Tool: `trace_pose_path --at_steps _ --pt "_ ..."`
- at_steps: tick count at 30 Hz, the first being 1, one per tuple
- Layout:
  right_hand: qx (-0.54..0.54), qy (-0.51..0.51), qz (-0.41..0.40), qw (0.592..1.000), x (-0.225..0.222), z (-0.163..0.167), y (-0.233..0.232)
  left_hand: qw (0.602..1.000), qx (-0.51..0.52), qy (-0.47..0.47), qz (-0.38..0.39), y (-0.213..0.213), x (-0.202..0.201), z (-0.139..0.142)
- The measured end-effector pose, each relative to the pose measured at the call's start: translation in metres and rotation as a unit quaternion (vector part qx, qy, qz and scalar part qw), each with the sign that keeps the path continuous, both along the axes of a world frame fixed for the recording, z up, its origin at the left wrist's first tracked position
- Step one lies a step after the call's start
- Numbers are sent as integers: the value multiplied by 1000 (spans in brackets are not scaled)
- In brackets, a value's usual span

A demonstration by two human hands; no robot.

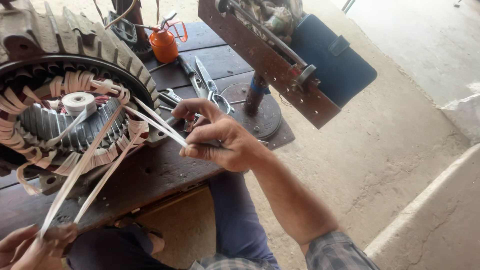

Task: The person sits at a wooden bench with an electric motor stator and tightens white binding straps around its windings. They pull and thread the straps by hand, tap them snug with a hammer and mallet, and reposition the stator to work around it.

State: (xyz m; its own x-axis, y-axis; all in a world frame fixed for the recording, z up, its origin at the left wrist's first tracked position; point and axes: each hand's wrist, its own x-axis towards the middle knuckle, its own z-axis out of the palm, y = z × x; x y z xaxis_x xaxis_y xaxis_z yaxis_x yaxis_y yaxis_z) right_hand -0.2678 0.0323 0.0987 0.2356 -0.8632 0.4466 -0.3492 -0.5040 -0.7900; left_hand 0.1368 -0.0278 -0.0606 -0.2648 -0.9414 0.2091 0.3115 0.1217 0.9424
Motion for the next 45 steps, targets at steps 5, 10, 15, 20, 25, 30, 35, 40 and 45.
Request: trace_pose_path --at_steps 5,10,15,20,25,30,35,40,45 --pt "-25 49 25 998 -2 0 3 930 -120 -178 300 36 -74 31" --pt "41 52 -3 998 5 -6 2 988 145 44 -16 4 -136 83" --pt "89 45 21 995 11 -26 -2 976 144 129 -102 -17 -166 97" --pt "137 17 38 990 5 -48 -1 963 168 158 -139 -24 -178 93" --pt "173 -29 55 983 -4 -56 1 955 189 167 -157 -23 -188 91" --pt "187 -69 57 978 -1 -50 1 967 163 150 -129 -20 -196 84" --pt "185 -70 -85 977 9 -30 -10 976 170 110 -82 -20 -201 76" --pt "160 73 -129 976 25 -9 -39 985 135 87 -64 -18 -203 74" --pt "178 101 -118 972 43 -6 -64 992 93 76 -44 -16 -203 75"
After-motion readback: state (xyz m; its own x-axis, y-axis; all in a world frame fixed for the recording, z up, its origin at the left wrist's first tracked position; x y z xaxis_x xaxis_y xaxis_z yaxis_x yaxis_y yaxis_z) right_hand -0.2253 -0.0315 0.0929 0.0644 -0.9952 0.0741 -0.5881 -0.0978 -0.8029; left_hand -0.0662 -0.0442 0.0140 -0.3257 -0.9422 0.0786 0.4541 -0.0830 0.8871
